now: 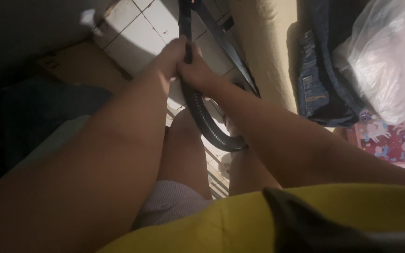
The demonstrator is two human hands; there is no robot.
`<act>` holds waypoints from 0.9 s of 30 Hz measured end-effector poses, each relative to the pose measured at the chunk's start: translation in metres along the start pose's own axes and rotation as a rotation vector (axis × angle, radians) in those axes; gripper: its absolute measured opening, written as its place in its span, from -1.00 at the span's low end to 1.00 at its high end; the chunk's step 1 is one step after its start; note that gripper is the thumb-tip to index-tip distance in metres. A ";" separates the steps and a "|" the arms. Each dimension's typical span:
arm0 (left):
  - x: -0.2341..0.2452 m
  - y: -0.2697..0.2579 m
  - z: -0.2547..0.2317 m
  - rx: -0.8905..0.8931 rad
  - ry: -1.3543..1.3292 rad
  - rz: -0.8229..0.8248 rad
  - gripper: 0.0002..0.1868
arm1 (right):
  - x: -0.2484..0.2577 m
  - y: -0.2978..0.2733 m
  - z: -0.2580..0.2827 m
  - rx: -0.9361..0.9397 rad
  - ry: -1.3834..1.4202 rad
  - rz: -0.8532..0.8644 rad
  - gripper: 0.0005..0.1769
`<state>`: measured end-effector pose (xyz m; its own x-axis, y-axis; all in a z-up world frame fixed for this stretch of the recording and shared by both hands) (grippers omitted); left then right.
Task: The person assembles a vacuum cleaner by connecting the extension pipe to the hose and attaching the hose to the vacuum body by hand.
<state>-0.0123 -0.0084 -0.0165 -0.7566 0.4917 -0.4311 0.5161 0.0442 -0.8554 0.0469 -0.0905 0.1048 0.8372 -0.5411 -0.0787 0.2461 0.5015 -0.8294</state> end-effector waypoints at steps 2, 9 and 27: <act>0.008 -0.004 0.011 -0.020 0.005 0.032 -0.63 | -0.008 -0.015 -0.001 -0.170 -0.011 -0.006 -0.08; 0.016 -0.011 0.004 0.013 0.121 -0.163 -0.62 | -0.014 -0.012 0.003 -0.043 -0.047 0.006 -0.09; -0.007 0.016 -0.003 -0.050 0.273 -0.194 -0.49 | 0.016 -0.001 0.001 0.113 -0.078 0.008 -0.11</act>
<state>0.0027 -0.0082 -0.0266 -0.7106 0.6844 -0.1636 0.3975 0.1985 -0.8959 0.0610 -0.0990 0.1052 0.8738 -0.4847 -0.0387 0.2887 0.5811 -0.7610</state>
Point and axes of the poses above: each hand's wrist, its own y-axis towards the middle knuckle, its own x-axis out of the back of the hand, z = x × y, the point moved 1 cm from there along y, towards the middle knuckle
